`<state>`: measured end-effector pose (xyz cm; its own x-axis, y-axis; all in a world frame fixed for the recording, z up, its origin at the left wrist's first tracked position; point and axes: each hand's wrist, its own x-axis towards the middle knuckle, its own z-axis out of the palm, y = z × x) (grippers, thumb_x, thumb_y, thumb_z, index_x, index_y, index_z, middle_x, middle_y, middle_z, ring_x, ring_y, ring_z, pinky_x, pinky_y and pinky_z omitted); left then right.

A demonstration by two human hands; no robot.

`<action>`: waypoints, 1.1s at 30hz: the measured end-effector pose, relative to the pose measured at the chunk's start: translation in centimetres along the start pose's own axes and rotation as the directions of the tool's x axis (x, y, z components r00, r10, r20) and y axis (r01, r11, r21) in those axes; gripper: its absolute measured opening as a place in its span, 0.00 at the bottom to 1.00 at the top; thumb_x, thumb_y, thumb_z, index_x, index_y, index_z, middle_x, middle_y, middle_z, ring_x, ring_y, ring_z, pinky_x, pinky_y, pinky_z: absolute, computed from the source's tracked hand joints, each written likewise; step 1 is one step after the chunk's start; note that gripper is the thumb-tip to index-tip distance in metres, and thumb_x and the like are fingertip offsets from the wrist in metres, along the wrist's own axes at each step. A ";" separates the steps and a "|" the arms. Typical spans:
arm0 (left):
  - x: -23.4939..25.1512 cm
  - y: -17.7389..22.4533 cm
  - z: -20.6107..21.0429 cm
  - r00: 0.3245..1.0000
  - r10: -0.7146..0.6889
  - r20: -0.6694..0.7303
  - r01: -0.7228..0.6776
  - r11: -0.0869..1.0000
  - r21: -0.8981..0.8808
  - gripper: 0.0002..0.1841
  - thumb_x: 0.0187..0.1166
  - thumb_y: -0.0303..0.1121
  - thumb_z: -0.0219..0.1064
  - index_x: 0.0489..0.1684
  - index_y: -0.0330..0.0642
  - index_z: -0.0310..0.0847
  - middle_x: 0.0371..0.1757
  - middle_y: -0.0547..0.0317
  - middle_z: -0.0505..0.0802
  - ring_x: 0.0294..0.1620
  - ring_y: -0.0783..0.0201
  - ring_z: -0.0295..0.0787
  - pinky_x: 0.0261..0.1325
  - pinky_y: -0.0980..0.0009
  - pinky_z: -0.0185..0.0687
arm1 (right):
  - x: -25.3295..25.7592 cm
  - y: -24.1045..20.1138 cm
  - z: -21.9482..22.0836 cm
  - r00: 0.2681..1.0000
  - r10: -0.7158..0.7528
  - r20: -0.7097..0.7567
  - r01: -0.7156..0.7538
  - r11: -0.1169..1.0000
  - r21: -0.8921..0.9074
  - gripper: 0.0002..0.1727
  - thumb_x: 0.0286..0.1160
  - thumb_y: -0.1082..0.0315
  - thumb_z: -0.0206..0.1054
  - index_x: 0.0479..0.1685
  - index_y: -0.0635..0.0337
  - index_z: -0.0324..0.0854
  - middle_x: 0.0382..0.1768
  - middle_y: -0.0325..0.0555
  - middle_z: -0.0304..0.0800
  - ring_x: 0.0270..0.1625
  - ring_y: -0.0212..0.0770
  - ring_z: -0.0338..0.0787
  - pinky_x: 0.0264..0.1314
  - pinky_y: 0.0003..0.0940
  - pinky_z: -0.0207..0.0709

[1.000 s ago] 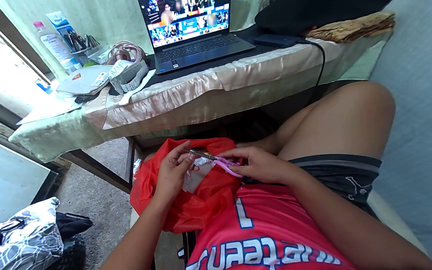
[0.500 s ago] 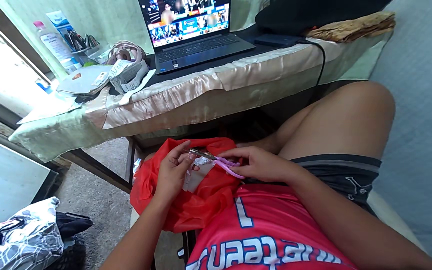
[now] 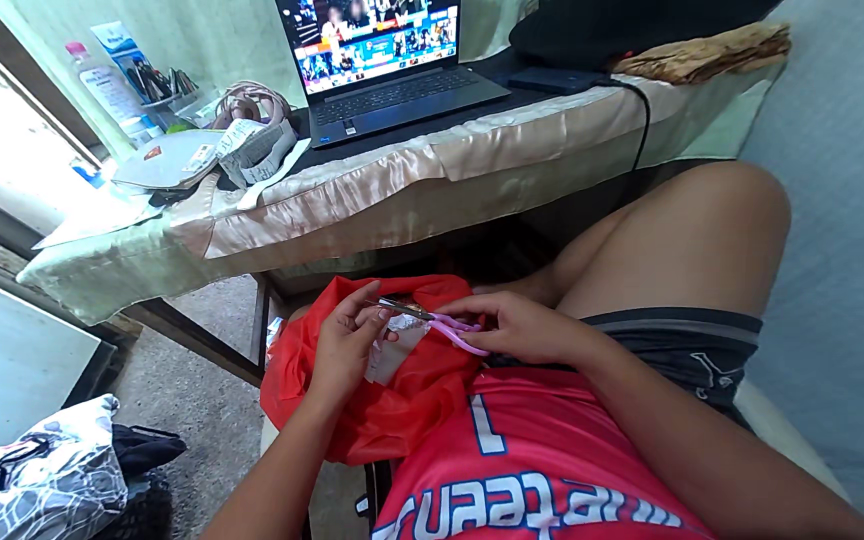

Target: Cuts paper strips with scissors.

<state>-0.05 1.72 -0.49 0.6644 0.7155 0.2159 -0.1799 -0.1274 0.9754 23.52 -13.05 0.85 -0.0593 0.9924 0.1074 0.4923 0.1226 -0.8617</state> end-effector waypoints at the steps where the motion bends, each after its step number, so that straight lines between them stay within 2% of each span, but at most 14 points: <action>1: 0.0 0.0 0.0 1.000 0.002 0.002 -0.002 1.000 -0.003 0.23 0.83 0.24 0.66 0.78 0.32 0.74 0.45 0.46 0.95 0.37 0.58 0.94 0.43 0.66 0.92 | 0.0 0.0 0.0 1.000 0.002 -0.001 -0.002 1.000 -0.003 0.20 0.81 0.60 0.69 0.70 0.50 0.85 0.56 0.36 0.93 0.54 0.25 0.90 0.59 0.24 0.84; 14: 0.0 0.0 0.1 1.000 -0.002 -0.002 0.002 1.000 0.003 0.23 0.83 0.24 0.67 0.77 0.32 0.75 0.45 0.45 0.95 0.36 0.57 0.94 0.43 0.66 0.93 | 0.0 0.2 0.0 0.998 0.062 -0.011 -0.062 0.997 -0.048 0.18 0.83 0.61 0.67 0.70 0.48 0.85 0.52 0.35 0.93 0.51 0.26 0.91 0.57 0.26 0.85; 16: 0.0 0.0 0.1 1.000 -0.004 0.002 0.004 1.000 -0.001 0.23 0.83 0.24 0.66 0.78 0.32 0.74 0.46 0.45 0.95 0.36 0.57 0.94 0.43 0.66 0.93 | -0.1 0.0 -0.1 0.999 0.043 0.011 -0.043 0.999 -0.026 0.19 0.82 0.60 0.68 0.70 0.48 0.85 0.54 0.35 0.93 0.51 0.25 0.90 0.56 0.25 0.85; 19: 0.0 0.0 0.0 1.000 -0.009 0.000 0.009 1.000 0.000 0.23 0.83 0.23 0.66 0.78 0.32 0.74 0.45 0.46 0.95 0.36 0.58 0.94 0.42 0.66 0.92 | -0.1 -0.1 0.1 1.000 0.013 0.025 -0.014 1.000 0.025 0.21 0.79 0.60 0.70 0.71 0.50 0.84 0.58 0.36 0.92 0.55 0.26 0.90 0.60 0.25 0.85; 33: 0.0 -0.1 0.0 1.000 0.008 -0.003 -0.008 1.000 -0.002 0.23 0.83 0.24 0.66 0.78 0.33 0.74 0.45 0.46 0.95 0.37 0.57 0.94 0.42 0.65 0.92 | -0.1 -0.2 0.0 1.000 0.016 0.011 -0.016 1.000 -0.025 0.20 0.81 0.59 0.69 0.70 0.49 0.85 0.54 0.34 0.93 0.53 0.24 0.90 0.59 0.23 0.84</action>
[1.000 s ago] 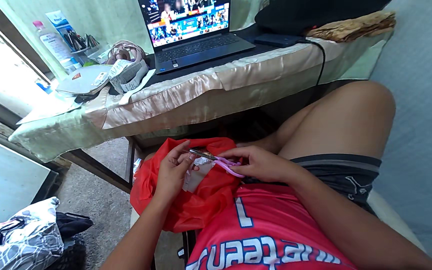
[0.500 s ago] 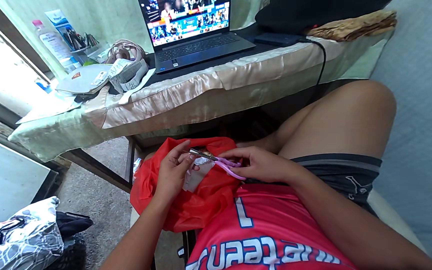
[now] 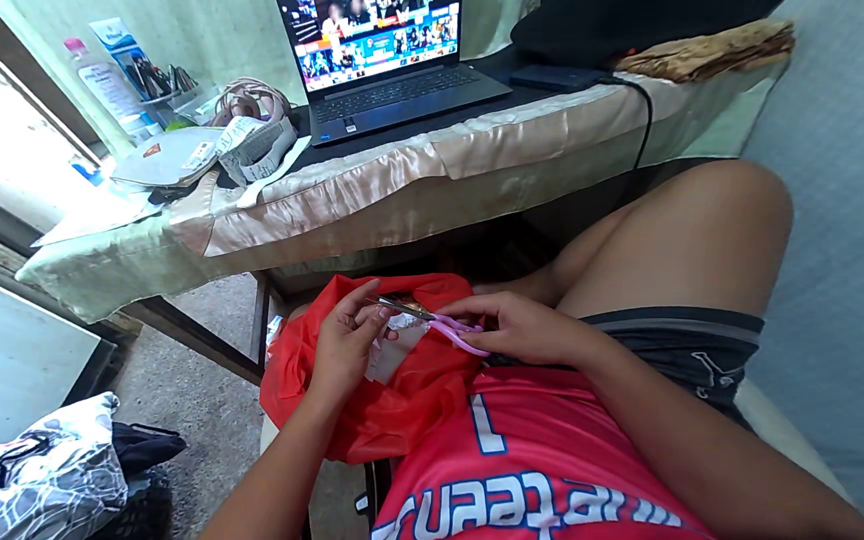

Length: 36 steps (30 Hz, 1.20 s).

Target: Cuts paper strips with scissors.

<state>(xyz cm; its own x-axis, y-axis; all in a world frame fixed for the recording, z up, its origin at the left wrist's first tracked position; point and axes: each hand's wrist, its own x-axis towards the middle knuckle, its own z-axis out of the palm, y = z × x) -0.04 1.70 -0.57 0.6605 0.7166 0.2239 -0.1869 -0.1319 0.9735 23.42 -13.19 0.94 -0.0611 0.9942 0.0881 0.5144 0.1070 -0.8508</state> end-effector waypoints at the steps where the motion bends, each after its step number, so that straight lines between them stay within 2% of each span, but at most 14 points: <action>1: 0.0 0.0 0.0 1.000 0.001 0.002 -0.001 1.000 0.002 0.23 0.83 0.24 0.67 0.78 0.33 0.74 0.45 0.46 0.95 0.37 0.57 0.94 0.43 0.65 0.93 | 0.0 0.0 0.0 1.000 0.003 -0.003 -0.003 1.000 -0.001 0.20 0.81 0.59 0.69 0.70 0.49 0.85 0.54 0.34 0.93 0.52 0.24 0.90 0.58 0.24 0.84; 8: 0.0 0.0 0.0 1.000 -0.003 -0.004 0.003 1.000 0.003 0.23 0.83 0.25 0.66 0.78 0.32 0.74 0.45 0.45 0.95 0.36 0.57 0.94 0.42 0.65 0.93 | 0.1 0.2 -0.2 1.000 0.018 -0.001 -0.018 1.000 -0.014 0.17 0.83 0.60 0.67 0.68 0.48 0.86 0.49 0.34 0.94 0.47 0.25 0.91 0.53 0.24 0.85; 13: 0.0 0.0 0.0 1.000 0.001 -0.001 -0.001 1.000 0.012 0.23 0.84 0.25 0.66 0.78 0.33 0.74 0.45 0.45 0.95 0.37 0.57 0.94 0.43 0.65 0.93 | 0.1 0.0 -0.2 0.999 0.031 0.007 -0.031 1.000 0.002 0.18 0.83 0.59 0.68 0.69 0.48 0.86 0.49 0.35 0.94 0.47 0.26 0.91 0.51 0.24 0.86; 17: 0.0 0.0 0.0 1.000 0.001 -0.011 -0.001 1.000 0.007 0.23 0.83 0.24 0.66 0.78 0.33 0.74 0.45 0.46 0.95 0.36 0.57 0.94 0.42 0.65 0.93 | 0.0 -0.1 -0.1 0.999 0.010 0.031 -0.012 0.998 0.063 0.22 0.79 0.59 0.70 0.71 0.51 0.84 0.55 0.37 0.93 0.52 0.26 0.91 0.56 0.25 0.86; 24: 0.1 0.0 0.0 1.000 -0.002 -0.013 0.002 1.000 0.011 0.24 0.83 0.23 0.66 0.79 0.33 0.74 0.44 0.46 0.95 0.37 0.57 0.94 0.42 0.65 0.93 | 0.0 -0.2 0.0 1.000 0.020 0.017 -0.021 0.999 0.038 0.22 0.78 0.59 0.71 0.71 0.50 0.84 0.56 0.36 0.92 0.54 0.26 0.90 0.60 0.26 0.85; 36: 0.0 0.0 0.1 1.000 0.005 -0.013 -0.005 1.000 0.028 0.24 0.83 0.24 0.67 0.79 0.33 0.74 0.44 0.46 0.95 0.37 0.57 0.94 0.42 0.66 0.93 | -0.1 -0.1 0.0 1.000 0.005 0.010 -0.005 1.000 -0.009 0.21 0.80 0.58 0.69 0.71 0.49 0.85 0.53 0.35 0.93 0.52 0.24 0.90 0.57 0.24 0.84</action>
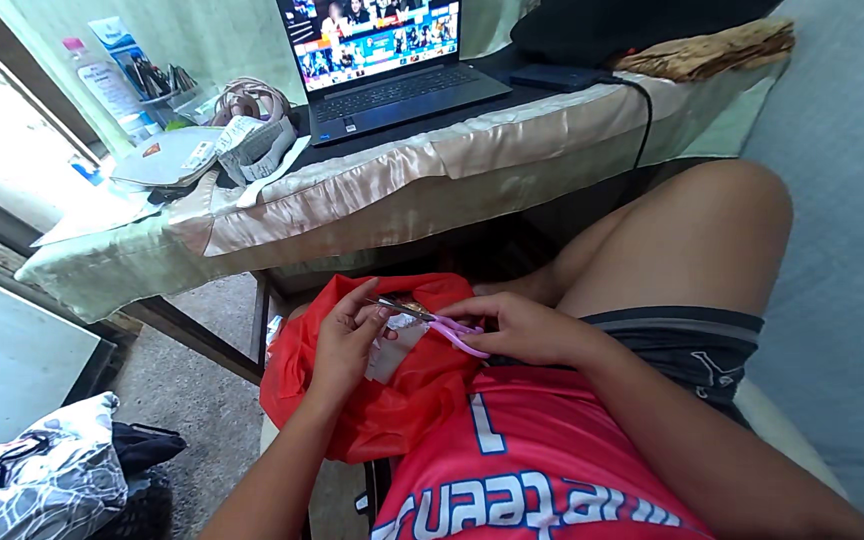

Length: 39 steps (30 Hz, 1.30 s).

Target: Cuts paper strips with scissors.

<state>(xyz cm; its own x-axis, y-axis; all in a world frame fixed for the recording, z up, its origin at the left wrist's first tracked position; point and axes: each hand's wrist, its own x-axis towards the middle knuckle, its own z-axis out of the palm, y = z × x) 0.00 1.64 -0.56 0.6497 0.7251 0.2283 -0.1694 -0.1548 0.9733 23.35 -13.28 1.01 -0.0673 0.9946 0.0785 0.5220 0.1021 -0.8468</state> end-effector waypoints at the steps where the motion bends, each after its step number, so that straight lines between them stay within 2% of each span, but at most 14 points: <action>1: 0.0 0.0 0.0 1.000 0.003 0.001 -0.003 1.000 -0.004 0.24 0.83 0.24 0.67 0.78 0.32 0.74 0.44 0.46 0.95 0.37 0.57 0.94 0.42 0.66 0.93 | 0.0 0.0 0.0 1.000 -0.003 -0.002 0.003 1.000 -0.002 0.21 0.81 0.58 0.69 0.71 0.49 0.85 0.53 0.35 0.93 0.52 0.24 0.90 0.57 0.24 0.84; 9: 0.0 -0.1 0.0 1.000 0.009 0.002 -0.009 1.000 0.001 0.24 0.83 0.25 0.67 0.79 0.33 0.74 0.45 0.45 0.95 0.36 0.57 0.94 0.42 0.66 0.93 | 0.0 0.1 0.0 0.999 0.028 -0.027 -0.029 0.999 -0.038 0.18 0.84 0.60 0.67 0.69 0.47 0.86 0.50 0.34 0.93 0.47 0.25 0.90 0.53 0.24 0.85; 17: 0.1 0.1 -0.2 0.999 -0.024 0.030 0.025 0.999 -0.033 0.25 0.84 0.23 0.65 0.81 0.34 0.71 0.48 0.45 0.94 0.38 0.57 0.94 0.46 0.64 0.93 | 0.2 0.7 0.0 0.997 -0.012 -0.077 0.010 1.000 -0.026 0.18 0.82 0.60 0.67 0.69 0.47 0.86 0.53 0.35 0.93 0.51 0.26 0.91 0.57 0.26 0.85; 22: 0.1 0.0 -0.3 0.998 -0.040 0.042 0.042 0.998 -0.054 0.27 0.83 0.22 0.65 0.83 0.35 0.68 0.46 0.45 0.95 0.39 0.58 0.94 0.47 0.65 0.92 | 0.0 0.6 -0.1 0.998 0.000 -0.063 -0.001 1.000 -0.012 0.23 0.78 0.54 0.70 0.73 0.45 0.84 0.57 0.34 0.91 0.55 0.25 0.89 0.58 0.26 0.84; 29: 0.1 0.1 -0.3 0.998 -0.056 0.031 0.058 0.997 -0.056 0.27 0.83 0.22 0.65 0.83 0.35 0.69 0.47 0.45 0.95 0.38 0.58 0.94 0.46 0.66 0.92 | 0.1 0.4 0.0 0.998 -0.006 -0.063 0.006 1.000 -0.008 0.23 0.79 0.56 0.70 0.73 0.46 0.84 0.58 0.34 0.91 0.57 0.25 0.88 0.60 0.25 0.83; 39: 0.1 0.1 -0.2 0.999 -0.048 0.020 0.049 0.997 -0.051 0.26 0.83 0.23 0.66 0.82 0.34 0.70 0.47 0.45 0.95 0.38 0.57 0.94 0.46 0.65 0.93 | 0.1 0.2 0.0 0.998 -0.003 -0.062 0.002 1.000 -0.025 0.22 0.80 0.56 0.69 0.72 0.46 0.85 0.56 0.34 0.92 0.54 0.24 0.89 0.58 0.24 0.83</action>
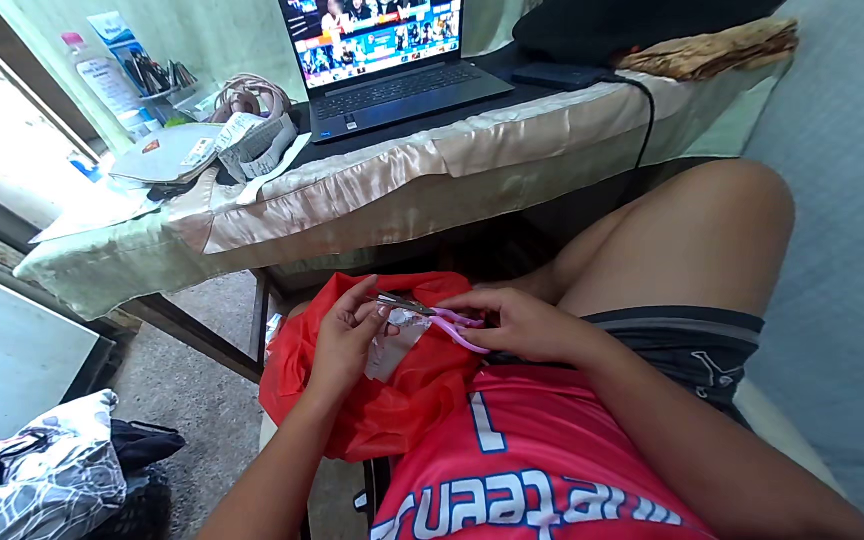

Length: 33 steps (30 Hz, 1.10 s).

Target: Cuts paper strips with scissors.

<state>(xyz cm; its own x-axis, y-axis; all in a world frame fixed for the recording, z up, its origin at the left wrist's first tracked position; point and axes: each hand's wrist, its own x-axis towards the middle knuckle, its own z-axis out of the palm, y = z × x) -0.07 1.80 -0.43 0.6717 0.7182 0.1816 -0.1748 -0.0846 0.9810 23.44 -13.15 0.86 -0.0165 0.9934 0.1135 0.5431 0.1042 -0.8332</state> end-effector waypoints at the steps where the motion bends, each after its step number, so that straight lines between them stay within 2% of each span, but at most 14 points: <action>1: 0.0 0.0 0.0 1.000 0.000 0.000 0.000 1.000 -0.001 0.26 0.83 0.23 0.66 0.82 0.34 0.71 0.47 0.45 0.95 0.38 0.57 0.94 0.46 0.65 0.93 | 0.0 0.0 0.0 1.000 0.001 0.000 -0.001 1.000 -0.006 0.22 0.80 0.55 0.69 0.71 0.46 0.85 0.55 0.34 0.92 0.53 0.24 0.89 0.58 0.24 0.82; 8: -0.1 0.0 0.1 1.000 0.000 -0.009 0.000 1.000 -0.004 0.23 0.83 0.23 0.66 0.78 0.33 0.74 0.47 0.46 0.95 0.39 0.58 0.94 0.46 0.65 0.93 | 0.0 0.0 -0.2 1.000 0.019 -0.001 -0.019 0.999 -0.026 0.21 0.80 0.55 0.69 0.71 0.44 0.85 0.55 0.33 0.93 0.54 0.24 0.89 0.58 0.24 0.83; 18: -0.1 0.1 0.2 1.000 0.006 -0.011 -0.006 1.000 0.008 0.24 0.83 0.23 0.66 0.79 0.32 0.72 0.47 0.46 0.95 0.38 0.58 0.94 0.45 0.66 0.93 | 0.0 0.0 -0.2 1.000 0.027 0.000 -0.027 0.999 -0.031 0.21 0.81 0.55 0.69 0.71 0.44 0.86 0.55 0.32 0.93 0.53 0.24 0.89 0.58 0.25 0.83; 25: -0.1 0.1 0.2 1.000 -0.004 -0.012 0.004 1.000 0.008 0.25 0.82 0.23 0.67 0.79 0.33 0.73 0.47 0.45 0.95 0.38 0.57 0.94 0.45 0.65 0.93 | 0.0 0.0 -0.2 0.999 0.048 -0.004 -0.048 0.998 -0.044 0.18 0.84 0.59 0.66 0.69 0.45 0.87 0.50 0.34 0.94 0.50 0.25 0.90 0.57 0.26 0.84; 33: -0.1 0.0 0.0 1.000 -0.016 0.006 0.016 1.000 0.007 0.27 0.83 0.23 0.66 0.82 0.34 0.70 0.47 0.45 0.95 0.38 0.57 0.94 0.44 0.66 0.93 | -0.2 0.0 -0.3 0.999 0.019 0.042 -0.019 1.000 0.002 0.22 0.80 0.55 0.69 0.72 0.46 0.84 0.57 0.34 0.92 0.55 0.25 0.89 0.59 0.27 0.83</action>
<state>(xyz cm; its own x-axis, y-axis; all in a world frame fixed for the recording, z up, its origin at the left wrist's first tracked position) -0.06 1.74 -0.48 0.6786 0.7156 0.1658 -0.1586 -0.0777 0.9843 23.66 -13.33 1.00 -0.0418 0.9963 0.0748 0.5415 0.0856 -0.8363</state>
